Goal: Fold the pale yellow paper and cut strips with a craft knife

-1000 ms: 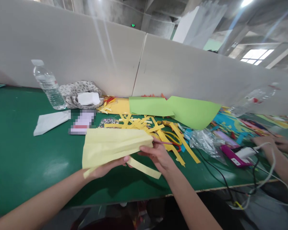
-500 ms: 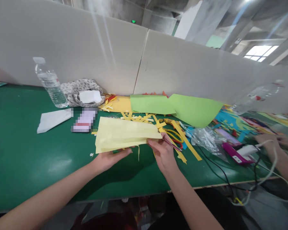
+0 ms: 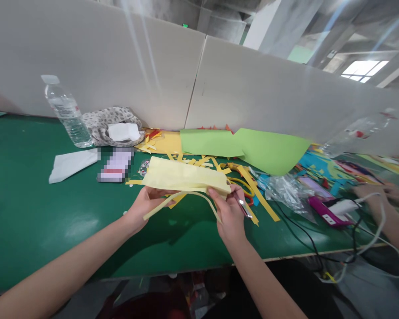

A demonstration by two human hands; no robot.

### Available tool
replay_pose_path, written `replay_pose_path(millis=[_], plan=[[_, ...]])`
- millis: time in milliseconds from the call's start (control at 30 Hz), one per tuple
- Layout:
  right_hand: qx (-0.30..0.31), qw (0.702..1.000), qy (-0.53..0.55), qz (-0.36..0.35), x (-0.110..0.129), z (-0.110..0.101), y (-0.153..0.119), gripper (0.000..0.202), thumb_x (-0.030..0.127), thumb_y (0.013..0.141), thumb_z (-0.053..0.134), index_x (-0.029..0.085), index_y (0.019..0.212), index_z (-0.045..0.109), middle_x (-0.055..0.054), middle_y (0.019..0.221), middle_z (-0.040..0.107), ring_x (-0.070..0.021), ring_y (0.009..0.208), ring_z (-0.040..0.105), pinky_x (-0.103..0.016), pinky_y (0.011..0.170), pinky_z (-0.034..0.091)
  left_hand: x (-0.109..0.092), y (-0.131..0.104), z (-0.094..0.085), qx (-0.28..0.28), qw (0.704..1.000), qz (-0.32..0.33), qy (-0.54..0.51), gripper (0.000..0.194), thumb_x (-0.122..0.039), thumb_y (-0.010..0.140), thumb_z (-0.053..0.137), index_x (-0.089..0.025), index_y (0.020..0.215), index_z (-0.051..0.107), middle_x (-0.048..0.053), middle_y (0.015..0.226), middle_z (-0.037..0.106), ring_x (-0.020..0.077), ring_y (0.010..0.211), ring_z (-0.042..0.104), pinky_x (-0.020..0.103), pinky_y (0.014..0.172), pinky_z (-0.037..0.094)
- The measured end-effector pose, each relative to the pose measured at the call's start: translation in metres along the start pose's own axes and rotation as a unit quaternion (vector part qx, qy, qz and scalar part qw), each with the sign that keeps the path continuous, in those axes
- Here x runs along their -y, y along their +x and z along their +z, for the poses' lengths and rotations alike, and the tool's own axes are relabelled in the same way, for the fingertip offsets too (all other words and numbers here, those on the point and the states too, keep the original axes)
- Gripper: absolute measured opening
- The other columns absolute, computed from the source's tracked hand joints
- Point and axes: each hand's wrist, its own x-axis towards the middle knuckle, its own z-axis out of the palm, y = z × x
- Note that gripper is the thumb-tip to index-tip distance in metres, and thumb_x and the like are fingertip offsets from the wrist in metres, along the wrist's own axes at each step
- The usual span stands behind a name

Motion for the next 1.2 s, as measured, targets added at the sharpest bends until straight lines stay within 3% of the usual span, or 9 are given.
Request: replay_pose_path(millis=[167, 367, 567, 667, 733, 833, 1000, 1100, 1200], plan=[[-0.015, 0.981, -0.120, -0.152, 0.010, -0.002, -0.008, 0.041, 0.022, 0.066, 0.073, 0.024, 0.079, 0.034, 0.004, 0.081, 0.049, -0.0128, 0.074, 0.054, -0.026, 0.063, 0.047, 0.000, 0.000, 0.000, 0.061, 0.997, -0.011, -0.046, 0.024, -0.030, 0.069, 0.071, -0.016, 0.088, 0.069, 0.007, 0.096, 0.070, 0.0264, 0.097, 0.062, 0.035, 0.079, 0.053], [-0.037, 0.852, -0.331, -0.403, 0.006, -0.010, -0.021, 0.038, 0.014, 0.067, 0.072, 0.022, 0.075, 0.036, 0.006, 0.071, 0.033, -0.0078, 0.055, 0.040, -0.022, 0.052, 0.040, 0.000, 0.004, -0.005, 0.105, 0.982, -0.014, -0.155, 0.028, -0.040, 0.079, 0.058, -0.015, 0.087, 0.067, 0.008, 0.095, 0.069, 0.0244, 0.098, 0.060, 0.036, 0.082, 0.051], [0.068, 0.919, -0.307, -0.237, -0.009, -0.001, -0.032, 0.035, 0.019, 0.070, 0.068, 0.023, 0.076, 0.034, 0.006, 0.068, 0.041, -0.0112, 0.057, 0.048, -0.024, 0.051, 0.042, 0.004, 0.007, -0.007, 0.061, 0.981, 0.014, -0.183, 0.042, -0.045, 0.064, 0.075, -0.021, 0.095, 0.061, 0.003, 0.096, 0.064, 0.0229, 0.097, 0.060, 0.040, 0.086, 0.050], [0.147, 0.933, -0.282, -0.167, -0.012, 0.001, -0.039, 0.030, 0.017, 0.075, 0.063, 0.023, 0.077, 0.034, 0.003, 0.071, 0.052, -0.0152, 0.066, 0.057, -0.031, 0.063, 0.048, 0.003, 0.010, -0.008, -0.022, 0.992, 0.031, -0.118, 0.039, -0.034, 0.065, 0.078, -0.022, 0.097, 0.059, 0.002, 0.098, 0.063, 0.0184, 0.093, 0.061, 0.034, 0.084, 0.052], [0.172, 0.943, -0.235, -0.163, -0.012, 0.000, -0.041, 0.025, 0.015, 0.077, 0.058, 0.023, 0.079, 0.034, 0.000, 0.076, 0.057, -0.0165, 0.070, 0.059, -0.034, 0.066, 0.048, 0.003, 0.013, -0.011, -0.091, 0.993, 0.024, -0.068, 0.034, -0.031, 0.067, 0.076, -0.020, 0.095, 0.060, 0.001, 0.095, 0.064, 0.0143, 0.088, 0.062, 0.029, 0.081, 0.052], [0.108, 0.956, -0.165, -0.216, -0.006, -0.003, -0.036, 0.023, 0.013, 0.078, 0.055, 0.023, 0.081, 0.035, 0.001, 0.074, 0.056, -0.0149, 0.065, 0.055, -0.031, 0.061, 0.045, 0.003, 0.018, -0.016, -0.137, 0.990, 0.010, -0.036, 0.031, -0.032, 0.068, 0.075, -0.018, 0.091, 0.061, 0.001, 0.088, 0.065, 0.0121, 0.083, 0.063, 0.025, 0.077, 0.052], [0.023, 0.935, -0.176, -0.307, 0.012, -0.006, -0.020, 0.028, 0.013, 0.074, 0.061, 0.023, 0.084, 0.037, 0.001, 0.074, 0.057, -0.0150, 0.065, 0.055, -0.031, 0.061, 0.045, 0.003, 0.014, -0.013, -0.087, 0.996, -0.007, 0.012, 0.035, -0.029, 0.062, 0.079, -0.016, 0.090, 0.062, 0.002, 0.080, 0.069, 0.0140, 0.076, 0.064, 0.024, 0.070, 0.052], [0.074, 0.907, -0.277, -0.310, 0.015, -0.004, -0.020, 0.029, 0.015, 0.074, 0.063, 0.023, 0.082, 0.037, -0.002, 0.082, 0.061, -0.0168, 0.071, 0.059, -0.033, 0.067, 0.048, 0.003, 0.007, -0.004, -0.024, 0.998, -0.028, 0.043, 0.038, -0.026, 0.060, 0.080, -0.014, 0.092, 0.062, 0.005, 0.080, 0.071, 0.0162, 0.072, 0.065, 0.025, 0.065, 0.051], [0.156, 0.839, -0.426, -0.301, 0.011, 0.001, -0.020, 0.024, 0.023, 0.075, 0.064, 0.023, 0.084, 0.041, -0.005, 0.087, 0.063, -0.0203, 0.078, 0.061, -0.034, 0.069, 0.048, 0.004, 0.005, 0.003, 0.017, 0.996, -0.036, 0.076, 0.038, -0.025, 0.061, 0.078, -0.014, 0.094, 0.062, 0.005, 0.082, 0.072, 0.0157, 0.070, 0.065, 0.025, 0.063, 0.051]])
